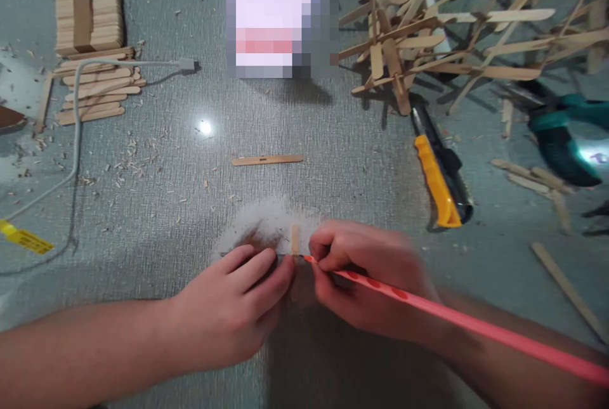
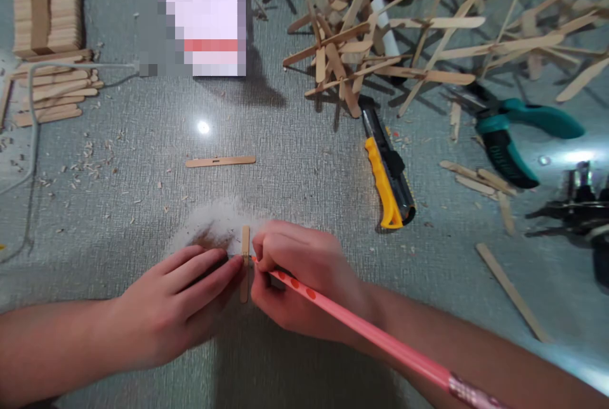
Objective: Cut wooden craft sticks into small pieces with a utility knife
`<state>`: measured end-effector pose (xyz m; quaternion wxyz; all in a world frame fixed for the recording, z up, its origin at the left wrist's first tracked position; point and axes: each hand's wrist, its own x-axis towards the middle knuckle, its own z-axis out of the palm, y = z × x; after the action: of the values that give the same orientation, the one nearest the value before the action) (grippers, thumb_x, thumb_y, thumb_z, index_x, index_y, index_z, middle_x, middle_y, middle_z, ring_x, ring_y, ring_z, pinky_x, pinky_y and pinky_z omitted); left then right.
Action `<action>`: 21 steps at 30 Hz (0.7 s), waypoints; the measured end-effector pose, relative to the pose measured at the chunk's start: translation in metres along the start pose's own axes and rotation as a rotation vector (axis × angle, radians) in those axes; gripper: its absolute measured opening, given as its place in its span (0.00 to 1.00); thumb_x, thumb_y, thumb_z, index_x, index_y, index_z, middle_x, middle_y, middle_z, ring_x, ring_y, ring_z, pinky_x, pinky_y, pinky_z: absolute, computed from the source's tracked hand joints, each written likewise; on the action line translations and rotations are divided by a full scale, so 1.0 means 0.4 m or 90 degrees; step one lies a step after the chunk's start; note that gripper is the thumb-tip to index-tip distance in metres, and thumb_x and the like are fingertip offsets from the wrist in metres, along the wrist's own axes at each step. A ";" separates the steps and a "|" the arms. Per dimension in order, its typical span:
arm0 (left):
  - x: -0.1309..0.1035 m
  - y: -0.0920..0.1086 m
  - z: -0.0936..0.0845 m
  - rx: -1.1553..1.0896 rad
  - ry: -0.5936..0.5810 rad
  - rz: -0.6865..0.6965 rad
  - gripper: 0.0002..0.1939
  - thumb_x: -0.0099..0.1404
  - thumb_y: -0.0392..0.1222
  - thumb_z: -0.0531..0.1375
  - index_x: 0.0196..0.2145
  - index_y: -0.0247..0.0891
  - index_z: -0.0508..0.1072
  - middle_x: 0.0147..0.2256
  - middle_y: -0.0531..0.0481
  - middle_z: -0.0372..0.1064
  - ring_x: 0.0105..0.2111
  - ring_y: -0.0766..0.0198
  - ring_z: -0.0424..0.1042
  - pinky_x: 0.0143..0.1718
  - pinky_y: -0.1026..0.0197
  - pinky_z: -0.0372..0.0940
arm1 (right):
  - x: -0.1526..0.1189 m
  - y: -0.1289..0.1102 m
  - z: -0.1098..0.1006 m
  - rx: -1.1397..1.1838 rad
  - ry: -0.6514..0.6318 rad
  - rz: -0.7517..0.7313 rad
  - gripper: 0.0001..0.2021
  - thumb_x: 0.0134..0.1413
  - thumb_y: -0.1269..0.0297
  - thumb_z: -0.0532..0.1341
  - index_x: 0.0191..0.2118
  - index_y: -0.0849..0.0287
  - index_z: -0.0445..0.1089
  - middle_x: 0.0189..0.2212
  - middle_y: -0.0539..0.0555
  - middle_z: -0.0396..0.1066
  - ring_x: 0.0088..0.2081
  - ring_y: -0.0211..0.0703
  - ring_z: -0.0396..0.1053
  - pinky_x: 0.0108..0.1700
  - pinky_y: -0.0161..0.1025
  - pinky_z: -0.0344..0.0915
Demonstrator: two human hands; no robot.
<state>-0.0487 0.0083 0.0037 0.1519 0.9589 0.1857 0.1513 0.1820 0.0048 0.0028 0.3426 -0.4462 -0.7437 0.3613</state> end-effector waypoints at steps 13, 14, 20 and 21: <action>0.003 0.000 -0.007 0.015 -0.007 0.013 0.13 0.71 0.33 0.54 0.44 0.28 0.79 0.53 0.39 0.73 0.47 0.51 0.71 0.46 0.50 0.70 | 0.001 0.002 0.003 -0.002 -0.009 -0.006 0.11 0.53 0.76 0.59 0.29 0.54 0.56 0.25 0.46 0.67 0.24 0.32 0.61 0.25 0.33 0.59; 0.002 0.000 -0.007 0.014 -0.005 0.013 0.13 0.71 0.33 0.54 0.44 0.28 0.79 0.52 0.39 0.74 0.47 0.51 0.71 0.46 0.50 0.70 | 0.000 0.002 0.003 -0.002 -0.004 -0.001 0.11 0.53 0.76 0.59 0.29 0.54 0.56 0.25 0.46 0.67 0.24 0.33 0.61 0.25 0.33 0.59; 0.005 0.000 -0.003 0.004 0.006 -0.001 0.12 0.70 0.32 0.55 0.43 0.28 0.79 0.51 0.40 0.74 0.47 0.53 0.71 0.46 0.52 0.70 | 0.002 0.004 0.003 0.013 -0.003 -0.010 0.11 0.52 0.77 0.59 0.30 0.53 0.58 0.26 0.47 0.69 0.25 0.33 0.64 0.25 0.33 0.61; 0.005 0.000 -0.002 0.004 0.004 -0.002 0.12 0.70 0.32 0.55 0.43 0.28 0.79 0.52 0.40 0.74 0.47 0.53 0.71 0.46 0.52 0.70 | 0.003 0.004 0.003 0.013 -0.007 -0.009 0.11 0.51 0.77 0.59 0.30 0.53 0.58 0.26 0.47 0.69 0.25 0.33 0.64 0.26 0.33 0.61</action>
<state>-0.0474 0.0094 0.0049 0.1485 0.9587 0.1878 0.1537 0.1813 0.0060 0.0011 0.3456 -0.4355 -0.7447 0.3692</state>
